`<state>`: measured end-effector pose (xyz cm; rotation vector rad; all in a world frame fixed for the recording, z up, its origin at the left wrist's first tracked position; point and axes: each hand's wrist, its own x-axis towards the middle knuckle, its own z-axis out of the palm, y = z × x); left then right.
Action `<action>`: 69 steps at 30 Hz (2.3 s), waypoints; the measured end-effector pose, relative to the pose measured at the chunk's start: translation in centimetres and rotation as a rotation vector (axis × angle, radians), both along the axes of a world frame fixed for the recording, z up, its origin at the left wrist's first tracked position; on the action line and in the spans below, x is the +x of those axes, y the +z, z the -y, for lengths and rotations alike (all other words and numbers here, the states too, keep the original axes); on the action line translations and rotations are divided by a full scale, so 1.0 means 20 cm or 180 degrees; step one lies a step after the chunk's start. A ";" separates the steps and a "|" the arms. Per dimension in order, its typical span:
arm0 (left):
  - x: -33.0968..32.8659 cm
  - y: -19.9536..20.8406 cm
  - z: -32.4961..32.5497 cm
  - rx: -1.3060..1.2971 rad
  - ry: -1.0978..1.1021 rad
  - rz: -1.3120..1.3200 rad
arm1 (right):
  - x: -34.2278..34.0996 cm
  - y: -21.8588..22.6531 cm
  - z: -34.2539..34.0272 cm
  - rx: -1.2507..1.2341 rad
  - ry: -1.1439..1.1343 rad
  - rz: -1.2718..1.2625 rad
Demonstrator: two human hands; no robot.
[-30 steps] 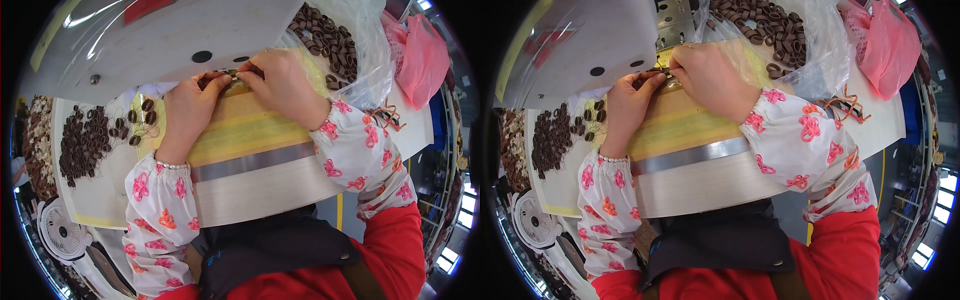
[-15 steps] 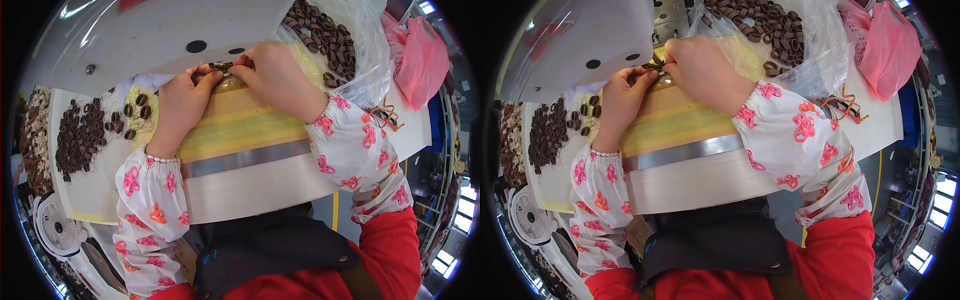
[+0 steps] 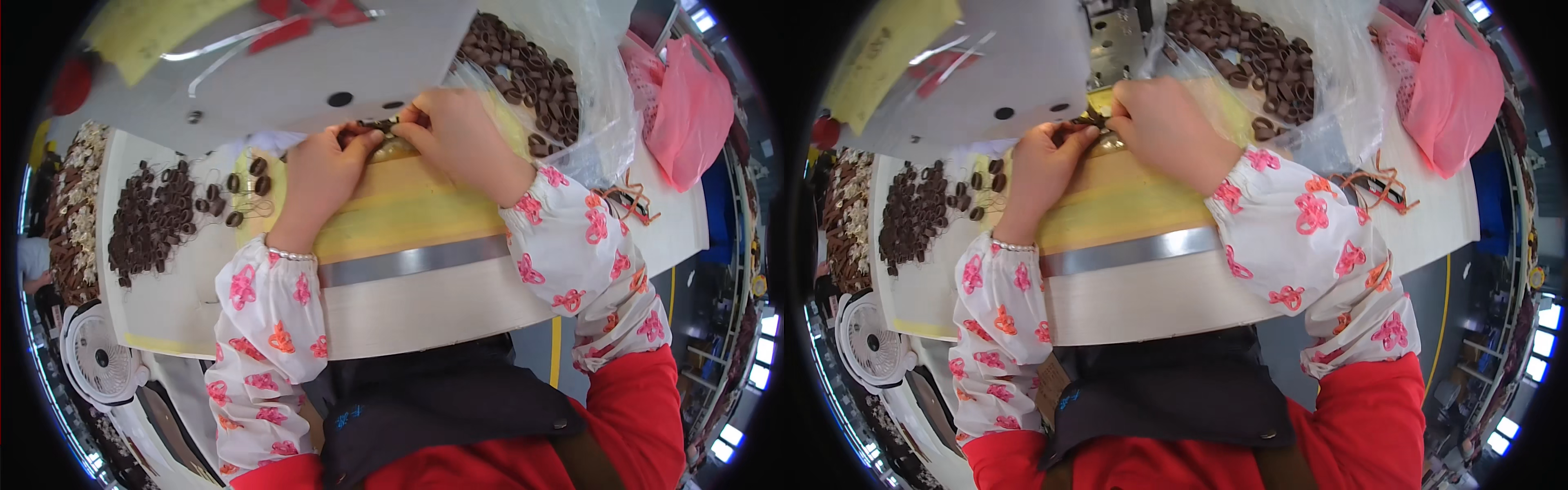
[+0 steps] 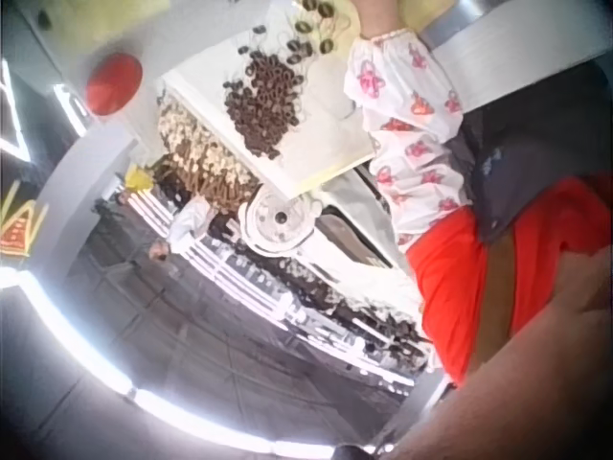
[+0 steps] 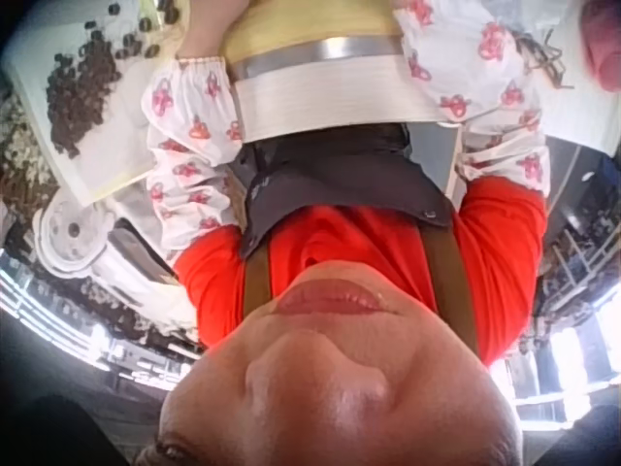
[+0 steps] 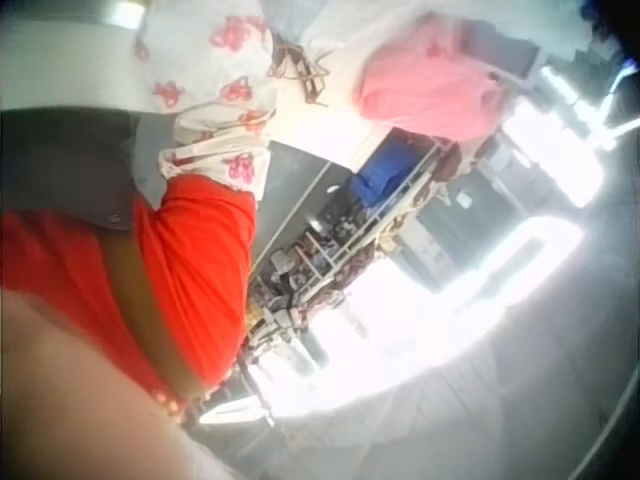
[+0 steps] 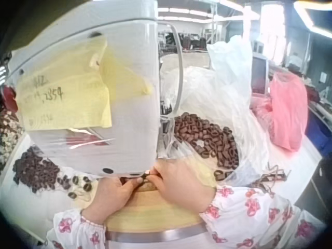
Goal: Assembling small leather loops with metal ring hardware.
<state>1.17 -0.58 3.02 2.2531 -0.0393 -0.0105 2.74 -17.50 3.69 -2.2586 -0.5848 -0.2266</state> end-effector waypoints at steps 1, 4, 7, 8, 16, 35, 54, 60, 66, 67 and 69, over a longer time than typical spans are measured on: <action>0.00 -0.02 -0.02 0.0011 -0.0109 0.0181 | 0.00 0.00 -0.01 -0.0086 -0.0056 -0.0003; 0.02 -0.10 -0.05 -0.0113 -0.0228 0.1257 | -0.01 0.01 -0.04 -0.0027 -0.0086 0.0101; -0.01 -0.04 -0.05 0.0817 -0.0208 0.0955 | -0.03 0.05 0.00 -0.0132 -0.0190 0.0303; -0.02 -0.07 -0.06 0.0707 -0.0177 0.1431 | -0.04 0.05 -0.01 -0.0123 -0.0098 0.0267; -0.20 -0.07 -0.09 0.0235 -0.1233 0.1803 | -0.11 0.09 -0.04 0.0826 0.0253 -0.1876; -0.09 -0.01 -0.13 -0.0257 -0.1587 0.1045 | -0.25 0.20 -0.07 0.0540 0.1293 -0.2046; -0.03 0.00 -0.03 -0.0256 -0.0270 0.0086 | -0.04 -0.06 -0.01 0.0339 0.0324 0.0353; -0.02 0.00 -0.02 -0.0338 0.0096 -0.0090 | -0.02 -0.08 -0.03 0.0361 0.0156 0.0592; -0.01 -0.01 -0.03 -0.0255 0.0015 -0.0148 | -0.03 -0.09 -0.02 0.0307 0.0024 0.0711; -0.01 -0.01 -0.03 -0.0166 0.0040 -0.0214 | -0.03 -0.09 -0.02 0.0293 0.0049 0.0665; -0.01 0.01 -0.04 0.0009 0.0085 -0.0348 | -0.03 -0.08 -0.03 0.0263 0.0096 0.0570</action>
